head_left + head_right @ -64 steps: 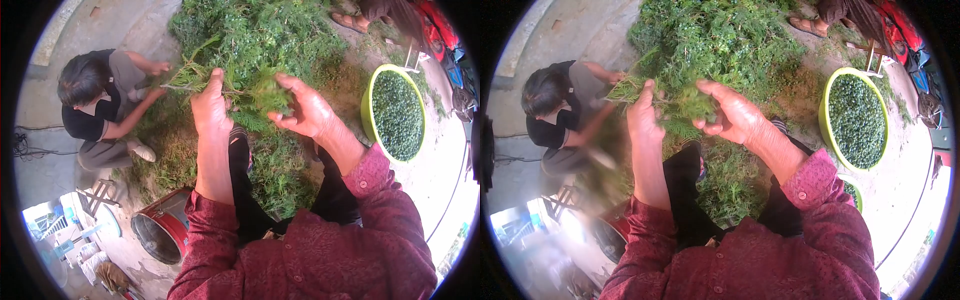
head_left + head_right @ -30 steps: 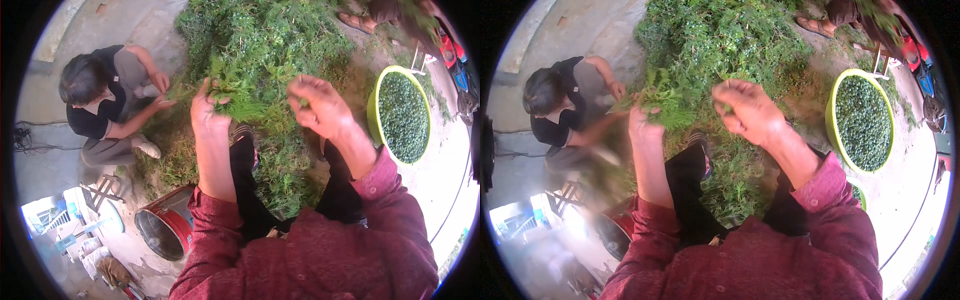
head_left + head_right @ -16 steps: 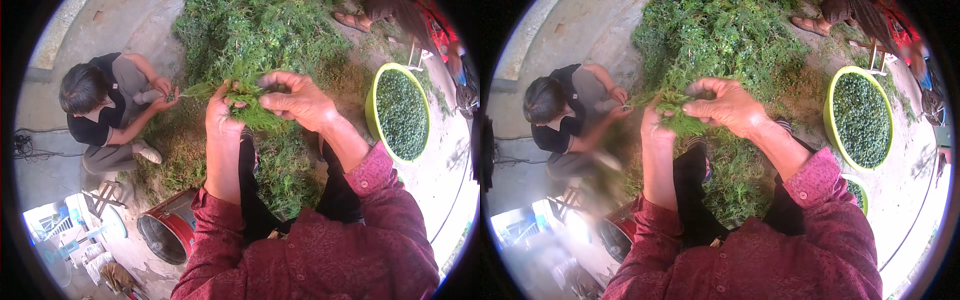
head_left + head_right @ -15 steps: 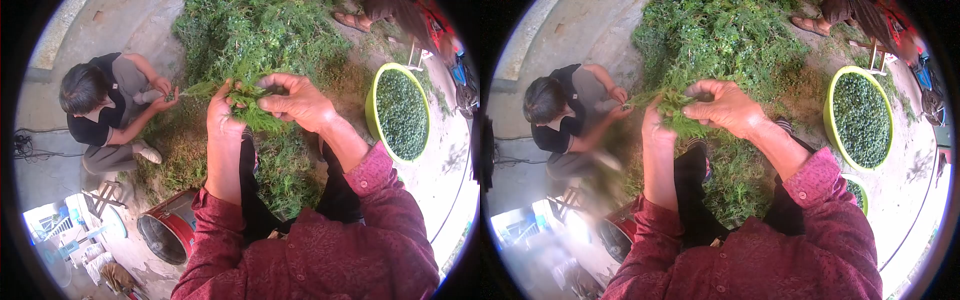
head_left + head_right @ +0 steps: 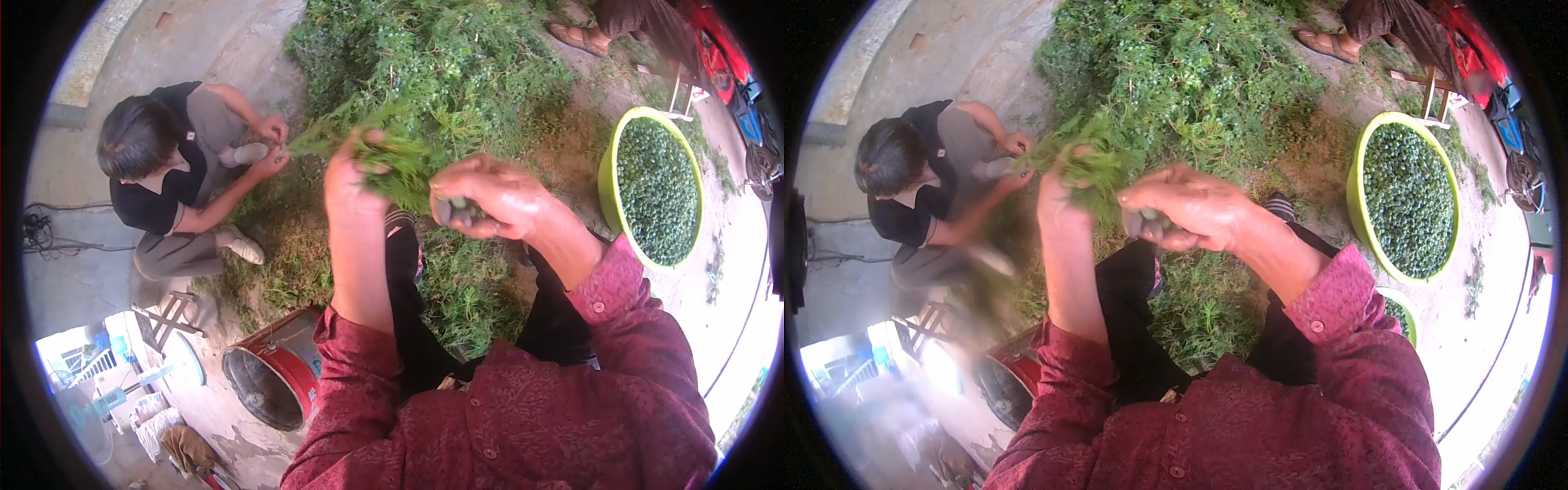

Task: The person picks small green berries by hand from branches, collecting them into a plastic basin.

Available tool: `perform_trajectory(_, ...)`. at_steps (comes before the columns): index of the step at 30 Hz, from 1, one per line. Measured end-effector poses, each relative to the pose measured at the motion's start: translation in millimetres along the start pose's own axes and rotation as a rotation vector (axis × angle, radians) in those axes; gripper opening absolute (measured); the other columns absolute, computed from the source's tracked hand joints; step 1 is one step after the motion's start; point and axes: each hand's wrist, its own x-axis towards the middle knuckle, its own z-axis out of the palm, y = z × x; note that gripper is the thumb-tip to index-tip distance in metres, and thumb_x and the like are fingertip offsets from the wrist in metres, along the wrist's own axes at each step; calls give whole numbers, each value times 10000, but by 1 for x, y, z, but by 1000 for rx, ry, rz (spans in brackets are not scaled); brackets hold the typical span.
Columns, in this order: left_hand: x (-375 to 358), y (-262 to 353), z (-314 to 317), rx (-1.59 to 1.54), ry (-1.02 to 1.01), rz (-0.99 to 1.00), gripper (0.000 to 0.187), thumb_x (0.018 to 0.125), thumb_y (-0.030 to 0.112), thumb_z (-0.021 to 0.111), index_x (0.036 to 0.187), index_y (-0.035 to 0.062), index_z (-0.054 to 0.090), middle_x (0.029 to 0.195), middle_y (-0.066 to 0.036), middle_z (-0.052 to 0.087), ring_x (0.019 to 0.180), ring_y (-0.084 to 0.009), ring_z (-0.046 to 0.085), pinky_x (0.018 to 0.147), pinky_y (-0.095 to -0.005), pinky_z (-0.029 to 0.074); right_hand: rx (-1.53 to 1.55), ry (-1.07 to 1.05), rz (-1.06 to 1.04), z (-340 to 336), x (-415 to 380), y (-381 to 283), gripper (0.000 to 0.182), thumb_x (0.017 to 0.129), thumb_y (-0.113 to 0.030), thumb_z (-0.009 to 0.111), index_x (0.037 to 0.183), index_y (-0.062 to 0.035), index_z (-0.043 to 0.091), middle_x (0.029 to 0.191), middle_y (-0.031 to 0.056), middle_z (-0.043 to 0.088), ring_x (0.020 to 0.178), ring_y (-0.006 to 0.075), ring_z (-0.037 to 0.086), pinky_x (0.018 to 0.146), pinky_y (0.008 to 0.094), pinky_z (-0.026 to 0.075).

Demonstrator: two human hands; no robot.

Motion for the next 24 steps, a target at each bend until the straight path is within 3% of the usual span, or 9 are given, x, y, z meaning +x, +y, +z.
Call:
perform_trajectory(2, 9, 12, -19, -379, -159, 39, 136, 869, 39, 358, 909, -13, 477, 660, -51, 485, 497, -95, 422, 430, -213, 383, -19, -42, -26, -3, -6, -1, 259, 825, -211, 525, 785, 42, 561, 601, 87, 533, 322, 77, 363, 272, 185, 252)
perform_trajectory(4, 4, 13, -24, -422, -262, 71, 160, 858, 18, 309, 876, -7, 467, 652, -44, 460, 504, -111, 422, 469, -231, 408, 213, -125, -107, -13, -4, 1, 255, 823, -200, 524, 845, 53, 550, 645, 97, 547, 330, 84, 374, 272, 184, 258)
perform_trajectory(6, 14, 11, -28, -549, -160, -23, 128, 859, 19, 320, 831, 2, 444, 650, -52, 447, 534, -137, 433, 525, -267, 440, 312, -226, -205, -17, 0, 0, 262, 831, -193, 513, 919, 52, 537, 716, 103, 564, 383, 83, 412, 288, 174, 269)
perform_trajectory(10, 20, 5, -18, -519, 64, -48, 111, 863, 31, 333, 800, 8, 422, 649, -66, 446, 570, -164, 450, 555, -296, 455, 270, 52, -274, -14, 0, -1, 191, 807, -131, 582, 946, 0, 574, 786, 86, 593, 524, 86, 494, 362, 162, 326)
perform_trajectory(13, 16, 4, -14, -587, 106, -78, 100, 872, 50, 351, 823, 3, 424, 653, -76, 444, 590, -177, 459, 575, -298, 461, -324, 242, -429, -9, 4, 7, 167, 773, -90, 654, 905, -1, 606, 724, -3, 559, 561, 48, 473, 481, 176, 394)
perform_trajectory(14, 20, 3, -18, -598, 64, -101, 95, 874, 56, 358, 833, 2, 423, 662, -77, 445, 595, -175, 461, 585, -299, 463, -325, 242, -429, -8, 8, 12, 167, 773, -90, 654, 905, -1, 606, 724, -3, 559, 561, 48, 473, 481, 176, 394)
perform_trajectory(16, 22, 1, -19, -611, 24, -124, 91, 876, 63, 365, 843, 1, 423, 670, -77, 446, 600, -173, 463, 594, -299, 464, -597, 351, -729, -6, 19, 24, 171, 775, -88, 653, 917, -3, 610, 707, -21, 564, 600, 36, 489, 532, 203, 435)
perform_trajectory(21, 18, -13, -6, -534, -38, -145, 132, 908, 128, 362, 858, 22, 422, 693, -54, 442, 613, -166, 459, 597, -297, 456, -810, 427, -698, 5, 22, 20, 208, 743, -108, 681, 892, 20, 611, 710, 13, 591, 637, 31, 491, 564, 218, 448)
perform_trajectory(24, 18, -21, -1, -448, -47, -156, 145, 921, 156, 352, 882, 30, 411, 686, -49, 435, 607, -163, 440, 583, -301, 438, -1171, 457, -473, 7, 23, 15, 236, 745, -154, 679, 880, 27, 609, 730, 58, 618, 612, 59, 513, 555, 231, 445)
